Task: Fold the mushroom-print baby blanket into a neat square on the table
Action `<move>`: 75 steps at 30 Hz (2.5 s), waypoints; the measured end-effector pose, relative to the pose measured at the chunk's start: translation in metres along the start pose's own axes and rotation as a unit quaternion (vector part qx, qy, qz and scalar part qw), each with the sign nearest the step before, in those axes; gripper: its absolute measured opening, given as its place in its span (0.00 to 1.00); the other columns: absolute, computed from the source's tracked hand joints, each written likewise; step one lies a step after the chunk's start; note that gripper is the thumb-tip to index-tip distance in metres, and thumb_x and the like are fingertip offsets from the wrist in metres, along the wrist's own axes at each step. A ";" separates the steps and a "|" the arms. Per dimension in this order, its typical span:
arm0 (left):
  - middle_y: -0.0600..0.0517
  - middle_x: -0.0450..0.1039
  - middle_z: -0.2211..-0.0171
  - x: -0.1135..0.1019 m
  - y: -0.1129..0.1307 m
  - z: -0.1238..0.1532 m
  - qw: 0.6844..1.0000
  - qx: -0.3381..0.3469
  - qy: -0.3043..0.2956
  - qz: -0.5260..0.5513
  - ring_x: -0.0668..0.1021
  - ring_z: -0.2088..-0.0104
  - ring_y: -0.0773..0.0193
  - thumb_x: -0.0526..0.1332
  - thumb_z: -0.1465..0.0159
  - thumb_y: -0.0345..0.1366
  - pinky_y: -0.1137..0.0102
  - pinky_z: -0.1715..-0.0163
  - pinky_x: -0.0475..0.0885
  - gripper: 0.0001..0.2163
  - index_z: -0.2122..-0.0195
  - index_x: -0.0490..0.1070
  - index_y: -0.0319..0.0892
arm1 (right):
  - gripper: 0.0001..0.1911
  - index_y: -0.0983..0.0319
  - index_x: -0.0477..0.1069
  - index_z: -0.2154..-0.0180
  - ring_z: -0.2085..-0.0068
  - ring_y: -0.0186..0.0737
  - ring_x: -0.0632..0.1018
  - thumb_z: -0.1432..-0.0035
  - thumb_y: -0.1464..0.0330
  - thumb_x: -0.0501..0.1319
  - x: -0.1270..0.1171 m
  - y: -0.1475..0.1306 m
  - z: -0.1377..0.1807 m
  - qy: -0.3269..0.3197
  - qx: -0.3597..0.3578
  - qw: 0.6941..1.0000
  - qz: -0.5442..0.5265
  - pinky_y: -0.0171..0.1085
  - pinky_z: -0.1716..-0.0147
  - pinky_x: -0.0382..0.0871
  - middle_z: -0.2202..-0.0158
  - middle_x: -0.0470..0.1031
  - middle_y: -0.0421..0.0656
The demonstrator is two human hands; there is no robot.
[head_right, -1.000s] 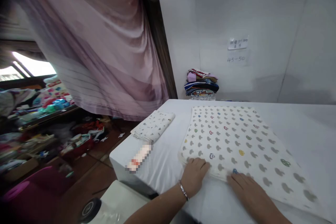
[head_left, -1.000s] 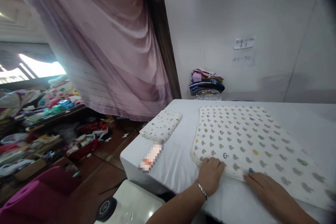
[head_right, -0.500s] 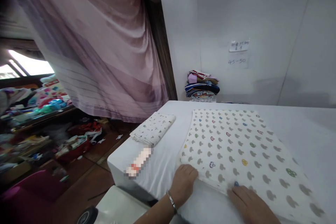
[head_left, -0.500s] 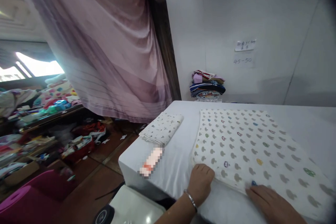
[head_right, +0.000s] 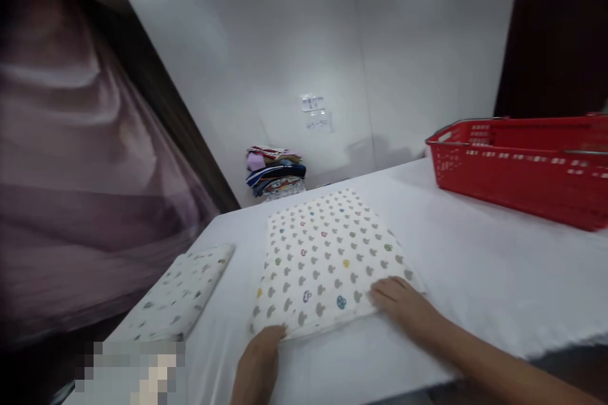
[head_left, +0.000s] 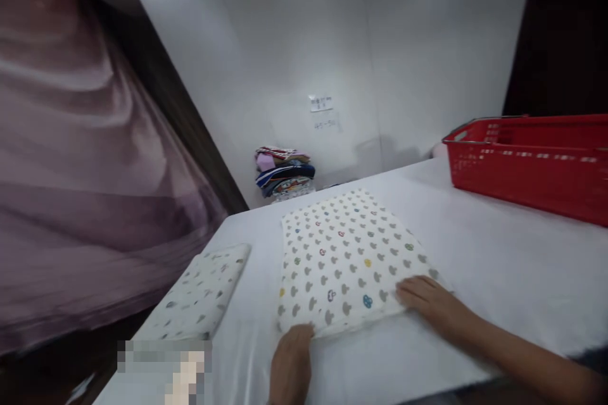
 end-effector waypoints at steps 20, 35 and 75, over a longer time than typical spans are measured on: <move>0.53 0.76 0.62 0.001 0.002 -0.017 0.998 0.010 -0.069 -0.009 0.77 0.61 0.64 0.48 0.47 0.22 0.69 0.61 0.74 0.19 0.61 0.73 0.44 | 0.18 0.63 0.64 0.81 0.82 0.29 0.62 0.52 0.56 0.58 -0.018 0.103 0.059 -0.103 0.491 0.811 -0.301 0.32 0.82 0.51 0.86 0.62 0.38; 0.54 0.75 0.61 0.001 0.001 -0.011 0.998 0.004 -0.058 0.011 0.76 0.60 0.65 0.49 0.46 0.22 0.69 0.60 0.73 0.18 0.61 0.72 0.45 | 0.15 0.62 0.60 0.85 0.87 0.28 0.58 0.54 0.61 0.57 -0.004 0.111 0.054 -0.153 0.519 0.782 -0.310 0.31 0.87 0.48 0.91 0.57 0.35; 0.51 0.70 0.57 0.027 0.073 -0.108 0.940 -0.084 -0.277 0.182 0.70 0.56 0.61 0.55 0.40 0.34 0.67 0.56 0.66 0.10 0.59 0.71 0.44 | 0.11 0.57 0.73 0.65 0.55 0.43 0.70 0.44 0.66 0.52 0.001 0.068 -0.028 -0.186 0.187 0.960 -0.095 0.38 0.62 0.63 0.58 0.71 0.43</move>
Point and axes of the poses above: each hand's wrist, its own z-axis away from the middle knuckle, its own x-axis out of the palm, y = z × x, the point moved 6 cm from there along -z, towards the middle knuckle
